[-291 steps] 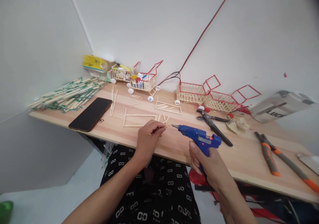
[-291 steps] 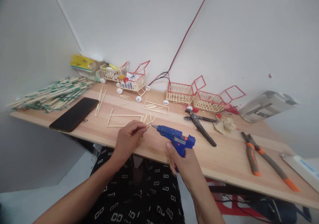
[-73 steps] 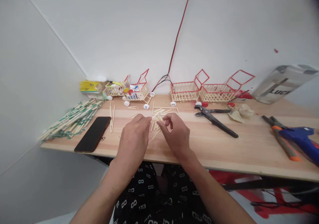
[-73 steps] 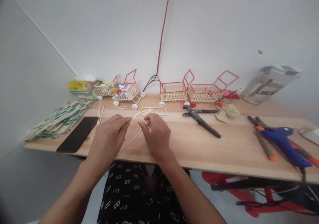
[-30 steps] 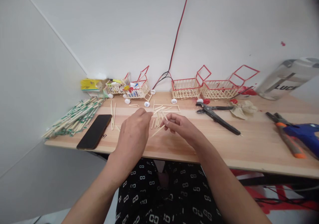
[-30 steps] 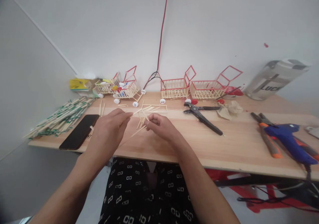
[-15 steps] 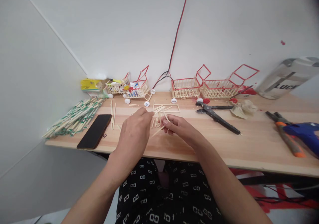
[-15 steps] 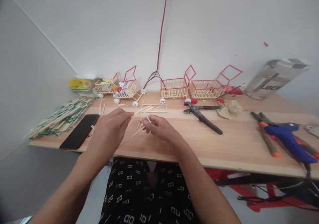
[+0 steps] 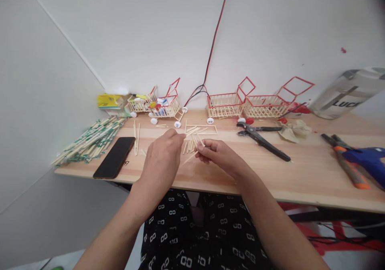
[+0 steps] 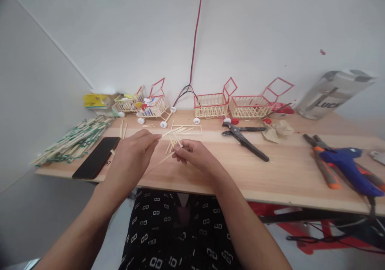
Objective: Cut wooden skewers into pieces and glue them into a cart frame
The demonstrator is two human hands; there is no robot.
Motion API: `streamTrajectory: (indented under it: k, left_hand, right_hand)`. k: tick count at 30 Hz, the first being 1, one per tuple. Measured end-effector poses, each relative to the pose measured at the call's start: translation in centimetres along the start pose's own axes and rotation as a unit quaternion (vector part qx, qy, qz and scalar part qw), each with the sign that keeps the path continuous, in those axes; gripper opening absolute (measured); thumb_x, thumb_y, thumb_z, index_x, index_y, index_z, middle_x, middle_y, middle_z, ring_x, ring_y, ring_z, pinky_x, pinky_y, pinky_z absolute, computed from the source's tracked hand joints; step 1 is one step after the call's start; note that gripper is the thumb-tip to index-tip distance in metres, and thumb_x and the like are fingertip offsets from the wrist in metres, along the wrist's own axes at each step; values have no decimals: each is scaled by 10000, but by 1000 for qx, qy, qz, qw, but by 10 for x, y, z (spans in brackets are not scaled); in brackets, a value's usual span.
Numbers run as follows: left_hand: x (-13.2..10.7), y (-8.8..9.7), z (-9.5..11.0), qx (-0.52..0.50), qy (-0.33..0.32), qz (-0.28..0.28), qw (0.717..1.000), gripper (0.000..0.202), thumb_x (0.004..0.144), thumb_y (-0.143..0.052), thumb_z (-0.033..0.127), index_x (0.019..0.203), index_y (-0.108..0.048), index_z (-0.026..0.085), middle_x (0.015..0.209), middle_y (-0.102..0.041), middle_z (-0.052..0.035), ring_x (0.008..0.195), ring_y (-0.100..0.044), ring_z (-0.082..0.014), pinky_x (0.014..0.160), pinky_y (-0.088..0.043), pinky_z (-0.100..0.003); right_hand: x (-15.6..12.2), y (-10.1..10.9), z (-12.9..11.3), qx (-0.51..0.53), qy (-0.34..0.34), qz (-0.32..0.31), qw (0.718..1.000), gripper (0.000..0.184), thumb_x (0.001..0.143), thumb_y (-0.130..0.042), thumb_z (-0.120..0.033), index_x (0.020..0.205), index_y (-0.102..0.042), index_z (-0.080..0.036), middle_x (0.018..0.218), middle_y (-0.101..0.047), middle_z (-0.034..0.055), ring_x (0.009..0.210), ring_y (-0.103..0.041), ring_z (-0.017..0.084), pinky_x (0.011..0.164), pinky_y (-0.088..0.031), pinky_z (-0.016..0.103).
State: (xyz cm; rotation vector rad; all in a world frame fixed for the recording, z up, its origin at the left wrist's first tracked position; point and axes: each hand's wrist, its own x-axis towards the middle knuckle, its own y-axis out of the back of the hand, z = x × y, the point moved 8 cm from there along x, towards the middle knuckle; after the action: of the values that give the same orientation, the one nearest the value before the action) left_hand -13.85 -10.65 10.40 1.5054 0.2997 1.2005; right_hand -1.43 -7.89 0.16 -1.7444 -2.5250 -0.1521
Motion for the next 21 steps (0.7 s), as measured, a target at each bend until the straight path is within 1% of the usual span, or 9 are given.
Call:
streamTrajectory:
  k: [6, 10, 12, 14, 16, 18, 19, 20, 21]
  left_hand:
    - [-1, -2, -2, 0, 6, -3, 1000, 225, 907, -465, 140, 834, -676, 161, 821, -638, -65, 726, -591, -166, 639, -425, -279]
    - [-2, -2, -3, 2, 10, -3, 1000, 209, 912, -480, 157, 902, -688, 156, 809, -636, -62, 725, -590, -172, 643, -431, -286]
    - [-2, -2, -3, -5, 8, 0, 1000, 196, 913, -494, 171, 967, -681, 150, 828, -643, -65, 745, -595, -179, 659, -446, -294]
    - [-3, 4, 0, -17, -8, 37, 999, 196, 905, -519, 176, 1036, -663, 146, 903, -658, -82, 836, -603, -199, 722, -470, -313]
    - [-6, 17, 6, -30, -31, 115, 992, 207, 890, -547, 164, 1068, -652, 151, 1000, -663, -100, 962, -591, -218, 829, -473, -346]
    - [-12, 30, 10, -52, -38, 191, 979, 203, 877, -565, 149, 1055, -662, 161, 1039, -665, -99, 1020, -581, -218, 901, -457, -362]
    - [-15, 32, 9, -72, -30, 211, 974, 193, 873, -571, 147, 1038, -670, 166, 1021, -671, -89, 995, -593, -205, 894, -462, -348]
    - [-16, 31, 8, -100, -15, 211, 972, 183, 873, -573, 149, 1020, -679, 170, 988, -678, -75, 946, -608, -186, 860, -475, -323]
    - [-16, 25, 5, -133, 5, 193, 972, 174, 873, -573, 155, 1005, -686, 173, 943, -684, -59, 881, -620, -167, 809, -487, -295]
  right_hand:
    - [-3, 0, -1, 3, -9, 6, 1000, 295, 886, -545, -453, 802, -590, -173, 709, -590, -12, 573, -466, 86, 569, -362, 233]
    - [-4, 1, -3, 16, -3, 15, 1000, 292, 889, -554, -444, 791, -575, -170, 706, -600, -15, 565, -474, 78, 564, -362, 227]
    - [-5, 2, -3, 16, 4, 20, 1000, 289, 890, -560, -435, 786, -582, -166, 700, -602, -15, 565, -480, 76, 566, -369, 225]
    - [-4, 4, -2, 14, 8, 31, 999, 289, 886, -565, -435, 783, -591, -165, 694, -606, -15, 561, -486, 75, 566, -378, 224]
    - [-4, 8, -2, 8, 12, 56, 998, 294, 873, -579, -443, 779, -603, -165, 682, -608, -13, 555, -495, 78, 565, -390, 226]
    - [-4, 12, -2, 3, 18, 91, 996, 294, 853, -599, -449, 780, -614, -165, 685, -618, -8, 553, -509, 83, 566, -408, 231]
    - [-4, 14, -3, 2, 22, 111, 994, 293, 842, -609, -451, 780, -616, -165, 688, -625, -4, 552, -516, 86, 565, -416, 233]
    - [-4, 16, -3, 1, 26, 129, 991, 293, 834, -616, -452, 776, -616, -165, 688, -630, 0, 555, -526, 90, 563, -426, 234]
    - [-4, 17, -4, 0, 31, 146, 989, 293, 829, -620, -451, 768, -612, -165, 684, -633, 4, 559, -536, 95, 560, -435, 235]
